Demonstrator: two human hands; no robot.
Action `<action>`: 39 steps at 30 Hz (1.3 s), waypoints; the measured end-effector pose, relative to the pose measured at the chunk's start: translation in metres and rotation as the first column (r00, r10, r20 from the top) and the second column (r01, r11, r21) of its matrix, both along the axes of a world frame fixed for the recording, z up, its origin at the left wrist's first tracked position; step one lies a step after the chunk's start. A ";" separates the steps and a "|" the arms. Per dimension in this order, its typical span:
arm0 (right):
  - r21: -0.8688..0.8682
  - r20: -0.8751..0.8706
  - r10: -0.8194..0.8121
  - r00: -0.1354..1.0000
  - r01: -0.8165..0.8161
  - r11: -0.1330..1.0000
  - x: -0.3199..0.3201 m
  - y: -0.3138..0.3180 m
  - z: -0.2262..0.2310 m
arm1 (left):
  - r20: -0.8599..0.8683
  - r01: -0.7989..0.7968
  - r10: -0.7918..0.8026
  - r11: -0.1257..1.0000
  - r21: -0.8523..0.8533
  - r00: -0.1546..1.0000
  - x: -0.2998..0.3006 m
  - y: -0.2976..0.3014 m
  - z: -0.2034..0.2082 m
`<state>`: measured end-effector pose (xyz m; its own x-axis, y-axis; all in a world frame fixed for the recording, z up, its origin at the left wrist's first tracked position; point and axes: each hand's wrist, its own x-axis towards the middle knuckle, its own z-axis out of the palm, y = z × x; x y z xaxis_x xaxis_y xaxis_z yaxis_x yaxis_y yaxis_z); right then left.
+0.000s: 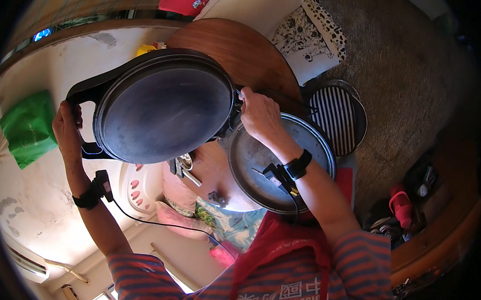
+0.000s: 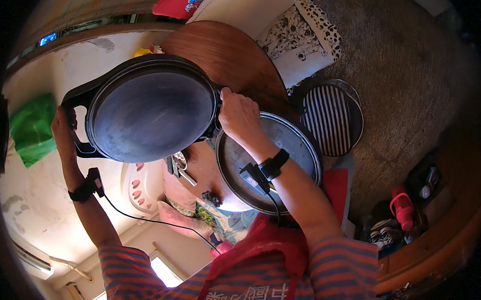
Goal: The person uses a screwdriver and a metal pin to pry open and unscrew the components of an electric skillet lid while working at a table.
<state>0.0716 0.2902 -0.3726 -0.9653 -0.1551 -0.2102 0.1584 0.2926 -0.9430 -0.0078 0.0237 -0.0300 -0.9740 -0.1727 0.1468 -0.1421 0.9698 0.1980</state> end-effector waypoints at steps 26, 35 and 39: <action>0.048 -0.218 0.282 0.934 -0.279 0.959 -0.048 -0.003 -0.033 | -0.044 0.028 -0.036 0.984 -0.174 0.998 0.015 0.018 -0.004; 0.323 -0.295 0.235 0.926 -0.135 0.937 -0.038 -0.009 -0.018 | 0.005 0.024 -0.024 0.997 -0.076 1.000 0.009 0.009 -0.007; 0.123 -0.119 0.061 0.991 -0.046 0.991 -0.011 -0.037 -0.017 | -0.015 -0.002 0.001 1.000 -0.013 1.000 0.009 0.005 -0.001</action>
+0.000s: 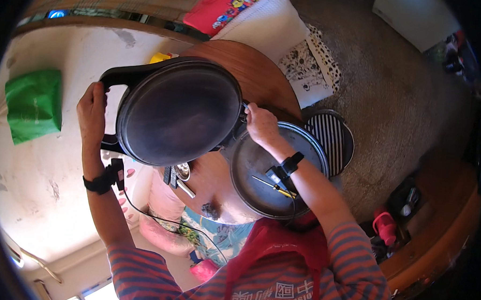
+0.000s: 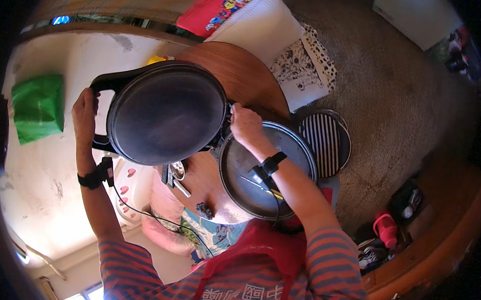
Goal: The person uses a screwdriver and a metal pin to pry open and unscrew the components of an electric skillet lid while working at a table.
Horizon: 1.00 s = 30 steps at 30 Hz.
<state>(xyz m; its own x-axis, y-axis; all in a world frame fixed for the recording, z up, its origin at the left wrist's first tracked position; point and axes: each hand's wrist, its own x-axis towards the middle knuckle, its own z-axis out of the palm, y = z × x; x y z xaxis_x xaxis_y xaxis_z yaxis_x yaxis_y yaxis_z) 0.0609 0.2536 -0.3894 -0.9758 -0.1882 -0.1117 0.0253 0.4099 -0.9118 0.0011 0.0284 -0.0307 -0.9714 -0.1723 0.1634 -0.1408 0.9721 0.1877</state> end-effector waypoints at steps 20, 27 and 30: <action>-0.250 -0.035 -0.117 0.993 0.104 0.963 -0.020 0.018 0.000 | -0.108 -0.117 0.129 0.987 0.112 0.986 0.004 -0.012 0.000; -0.314 -0.124 -0.002 0.992 -0.038 0.949 -0.028 0.035 -0.008 | -0.122 -0.081 0.087 0.995 0.050 0.989 0.009 -0.021 0.003; -0.220 -0.224 0.143 0.964 -0.193 0.956 -0.047 0.048 -0.015 | -0.053 -0.056 0.059 0.997 0.049 0.997 0.010 -0.021 0.011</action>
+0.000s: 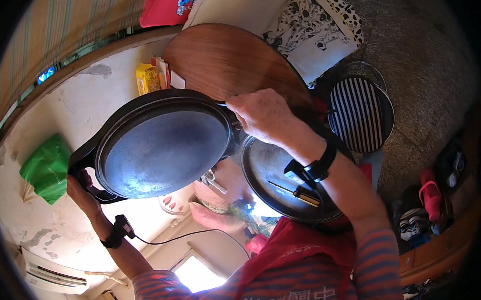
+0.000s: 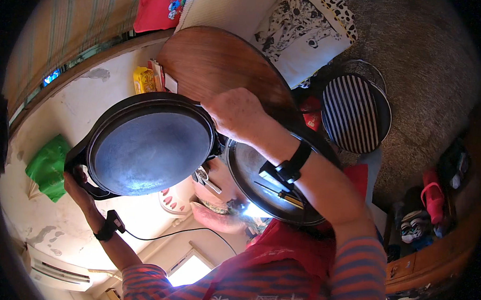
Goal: The person uses a screwdriver and a metal pin to pry open and unscrew the components of an electric skillet lid while working at a table.
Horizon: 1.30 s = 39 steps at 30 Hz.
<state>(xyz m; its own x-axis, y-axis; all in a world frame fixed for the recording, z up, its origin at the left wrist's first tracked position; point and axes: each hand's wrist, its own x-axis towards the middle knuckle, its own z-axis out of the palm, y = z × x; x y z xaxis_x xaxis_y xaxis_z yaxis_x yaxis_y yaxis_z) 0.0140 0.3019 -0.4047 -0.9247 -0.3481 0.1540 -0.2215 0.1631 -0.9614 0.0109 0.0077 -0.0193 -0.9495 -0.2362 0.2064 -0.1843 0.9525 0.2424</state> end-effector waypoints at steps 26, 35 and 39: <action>0.221 0.032 0.352 0.936 -0.350 0.910 -0.065 0.012 0.059 | 0.056 0.115 -0.112 0.992 -0.045 0.992 0.003 0.021 -0.011; 0.511 -0.011 0.491 0.871 -0.417 0.752 -0.090 0.024 0.110 | 0.027 0.136 -0.135 0.990 -0.042 0.991 0.013 0.038 -0.014; 0.524 0.026 0.520 0.854 -0.455 0.720 -0.093 0.021 0.133 | 0.003 0.139 -0.139 0.989 -0.046 0.990 0.023 0.032 -0.006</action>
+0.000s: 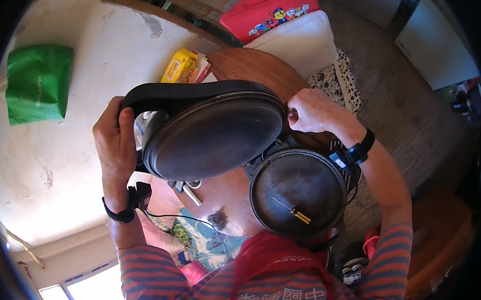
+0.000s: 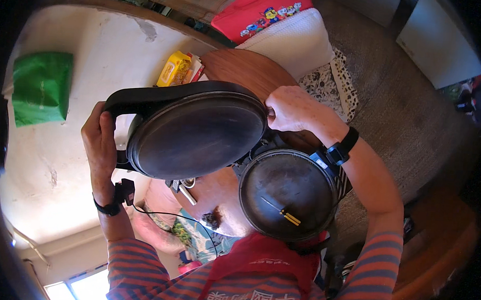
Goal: The person uses a screwdriver and a metal pin to pry open and unscrew the components of an electric skillet lid while working at a table.
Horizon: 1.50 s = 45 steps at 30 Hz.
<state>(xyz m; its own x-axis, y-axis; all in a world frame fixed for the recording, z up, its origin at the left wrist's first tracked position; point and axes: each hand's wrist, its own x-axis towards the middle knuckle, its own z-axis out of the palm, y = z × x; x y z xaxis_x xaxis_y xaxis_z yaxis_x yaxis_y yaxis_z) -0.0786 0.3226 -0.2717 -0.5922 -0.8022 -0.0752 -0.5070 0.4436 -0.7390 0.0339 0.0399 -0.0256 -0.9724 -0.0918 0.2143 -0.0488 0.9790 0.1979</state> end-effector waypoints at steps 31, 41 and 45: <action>-0.029 -0.038 -0.208 0.977 0.207 0.978 -0.003 -0.004 0.056 | -0.065 0.057 -0.065 0.991 -0.124 0.996 -0.003 -0.008 -0.003; 0.245 -0.401 -0.003 0.916 0.111 0.963 -0.001 -0.019 0.080 | -0.129 0.010 -0.034 0.983 -0.183 0.991 -0.012 -0.004 -0.009; 0.263 -0.525 0.013 0.851 0.148 0.953 0.009 -0.021 0.079 | -0.108 -0.082 0.062 0.977 -0.198 0.992 -0.017 -0.001 -0.012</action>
